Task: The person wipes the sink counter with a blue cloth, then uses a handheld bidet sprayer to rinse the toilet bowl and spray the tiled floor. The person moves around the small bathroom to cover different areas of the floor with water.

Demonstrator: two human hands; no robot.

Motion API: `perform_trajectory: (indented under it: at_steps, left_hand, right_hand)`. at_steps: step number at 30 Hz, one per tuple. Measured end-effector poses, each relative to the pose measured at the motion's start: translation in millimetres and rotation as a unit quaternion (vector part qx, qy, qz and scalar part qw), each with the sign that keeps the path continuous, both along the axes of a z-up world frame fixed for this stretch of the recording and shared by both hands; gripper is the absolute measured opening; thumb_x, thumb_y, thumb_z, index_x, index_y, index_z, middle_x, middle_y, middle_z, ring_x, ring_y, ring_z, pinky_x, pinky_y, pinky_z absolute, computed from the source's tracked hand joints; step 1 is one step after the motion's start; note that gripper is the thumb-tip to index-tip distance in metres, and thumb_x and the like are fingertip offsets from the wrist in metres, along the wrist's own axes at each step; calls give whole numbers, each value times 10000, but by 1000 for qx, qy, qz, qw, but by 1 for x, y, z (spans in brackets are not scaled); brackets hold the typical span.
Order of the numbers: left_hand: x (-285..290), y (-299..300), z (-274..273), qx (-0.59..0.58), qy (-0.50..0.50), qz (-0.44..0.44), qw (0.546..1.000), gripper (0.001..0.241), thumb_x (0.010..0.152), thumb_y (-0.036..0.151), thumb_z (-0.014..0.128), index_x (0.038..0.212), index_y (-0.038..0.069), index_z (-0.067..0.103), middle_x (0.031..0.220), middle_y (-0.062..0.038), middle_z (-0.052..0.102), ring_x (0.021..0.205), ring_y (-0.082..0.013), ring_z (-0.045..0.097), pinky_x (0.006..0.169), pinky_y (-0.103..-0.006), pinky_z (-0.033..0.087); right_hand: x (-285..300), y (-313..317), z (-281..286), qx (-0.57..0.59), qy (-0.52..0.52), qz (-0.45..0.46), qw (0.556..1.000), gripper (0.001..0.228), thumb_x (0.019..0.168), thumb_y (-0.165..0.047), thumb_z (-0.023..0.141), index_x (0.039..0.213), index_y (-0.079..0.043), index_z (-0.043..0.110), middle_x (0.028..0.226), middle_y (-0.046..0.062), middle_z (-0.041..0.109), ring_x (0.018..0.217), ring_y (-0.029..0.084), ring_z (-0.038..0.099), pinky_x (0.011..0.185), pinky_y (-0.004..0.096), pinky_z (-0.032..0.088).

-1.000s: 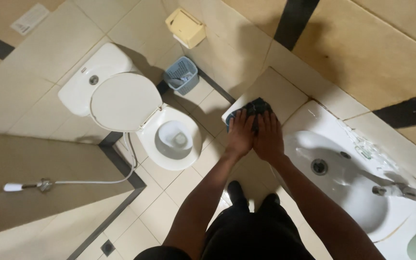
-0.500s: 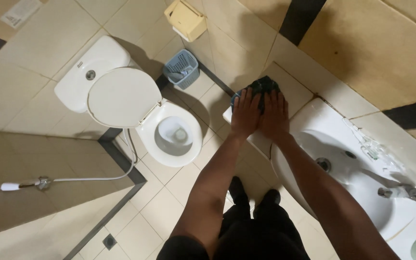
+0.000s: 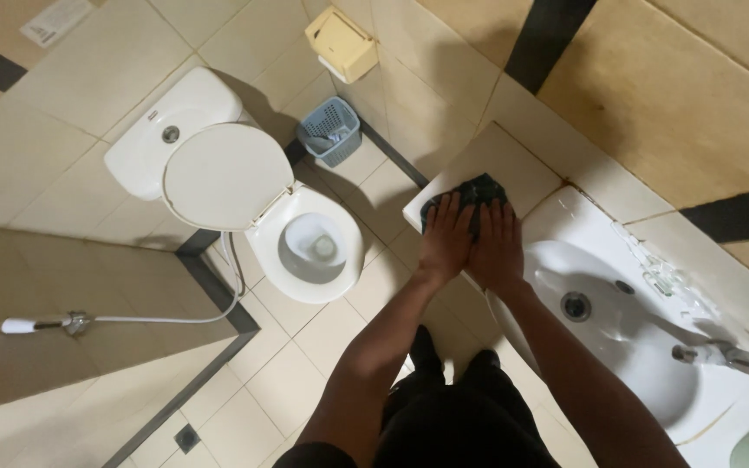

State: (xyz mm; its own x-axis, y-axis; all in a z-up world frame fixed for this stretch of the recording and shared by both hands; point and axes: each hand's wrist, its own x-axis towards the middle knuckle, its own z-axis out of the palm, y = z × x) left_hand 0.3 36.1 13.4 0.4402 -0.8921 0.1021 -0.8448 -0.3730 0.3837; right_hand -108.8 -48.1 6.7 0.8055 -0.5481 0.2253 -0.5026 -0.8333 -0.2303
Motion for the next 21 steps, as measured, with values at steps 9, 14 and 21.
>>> perform_trajectory:
  at_steps: [9, 14, 21]
  left_hand:
    - [30, -52, -14, -91, -28, 1, 995, 591, 937, 301, 618, 1464, 67, 488, 1595, -233, 400, 1522, -396, 318, 1252, -566, 249]
    - [27, -62, -41, -112, -39, 18, 993, 585, 949, 294, 604, 1485, 92, 484, 1606, -216, 391, 1535, -380, 325, 1246, -564, 256]
    - [23, -59, -48, -67, -62, 27, 995, 618, 942, 348, 588, 1508, 134, 465, 1632, -181, 370, 1534, -358, 299, 1251, -558, 224]
  right_hand:
    - [35, -47, 24, 113, 73, -52, 990, 820, 919, -427, 545, 1552, 35, 300, 1618, 271, 267, 1515, 448, 174, 1242, 550, 116]
    - [28, -61, -14, 85, 55, -35, 994, 749, 1001, -374, 494, 1601, 21, 282, 1662, 271, 251, 1548, 460, 167, 1247, 585, 116]
    - [15, -82, -43, 62, 51, 48, 996, 774, 999, -362, 516, 1621, 17, 255, 1663, 290, 227, 1539, 494, 164, 1254, 601, 168]
